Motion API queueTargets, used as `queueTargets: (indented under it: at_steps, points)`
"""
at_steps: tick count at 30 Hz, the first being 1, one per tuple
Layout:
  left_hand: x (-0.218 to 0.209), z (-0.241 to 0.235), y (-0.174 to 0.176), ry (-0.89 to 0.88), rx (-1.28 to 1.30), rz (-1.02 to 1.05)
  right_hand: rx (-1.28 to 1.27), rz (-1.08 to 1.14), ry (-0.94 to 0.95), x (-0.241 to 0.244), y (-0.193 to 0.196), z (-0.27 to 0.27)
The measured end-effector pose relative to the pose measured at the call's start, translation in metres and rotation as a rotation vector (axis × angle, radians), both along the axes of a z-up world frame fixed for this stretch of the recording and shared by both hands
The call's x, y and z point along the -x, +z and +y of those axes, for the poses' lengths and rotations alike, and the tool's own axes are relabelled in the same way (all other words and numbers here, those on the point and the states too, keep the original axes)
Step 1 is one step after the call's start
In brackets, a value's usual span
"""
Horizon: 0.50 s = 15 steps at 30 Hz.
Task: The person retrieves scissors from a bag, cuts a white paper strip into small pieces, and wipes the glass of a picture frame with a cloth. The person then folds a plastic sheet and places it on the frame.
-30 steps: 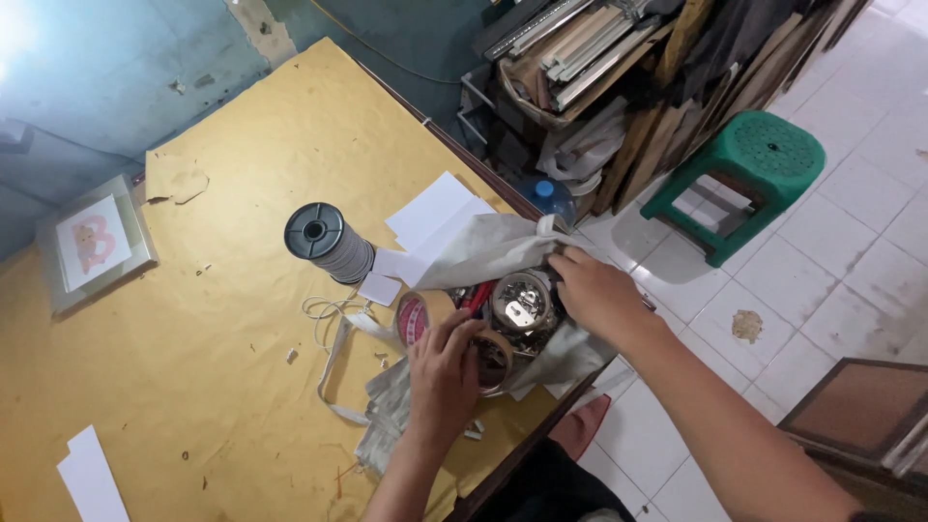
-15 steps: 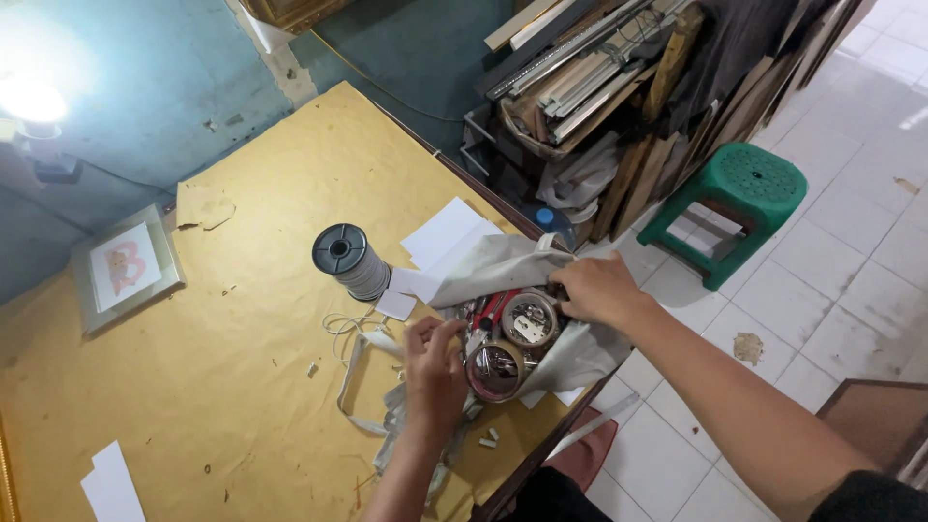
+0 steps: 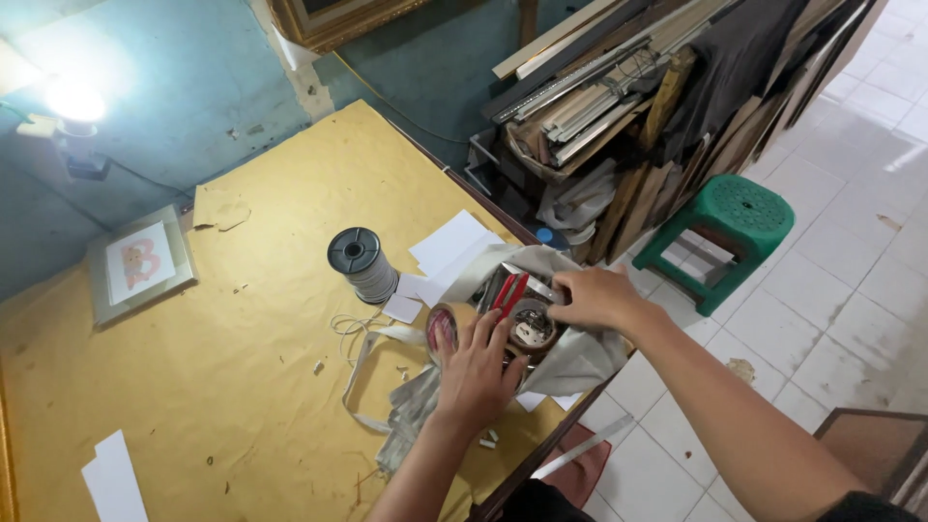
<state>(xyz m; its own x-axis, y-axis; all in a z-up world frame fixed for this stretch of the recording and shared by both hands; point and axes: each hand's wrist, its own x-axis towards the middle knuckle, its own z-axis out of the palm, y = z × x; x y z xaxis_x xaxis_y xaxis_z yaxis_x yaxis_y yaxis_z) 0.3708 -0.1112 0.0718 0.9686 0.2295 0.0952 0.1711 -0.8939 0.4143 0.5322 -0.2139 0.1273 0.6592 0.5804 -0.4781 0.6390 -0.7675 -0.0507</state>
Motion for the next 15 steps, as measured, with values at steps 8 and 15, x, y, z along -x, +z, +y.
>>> queueTargets:
  at_steps: [8, 15]
  points:
    - [0.003, 0.001, 0.011, -0.046, -0.077, 0.075, 0.018, 0.004, 0.094, 0.003, -0.022, -0.007]
    - [-0.018, 0.006, 0.002, 0.104, -0.167, 0.113, 0.096, -0.029, 0.218, -0.002, -0.027, -0.001]
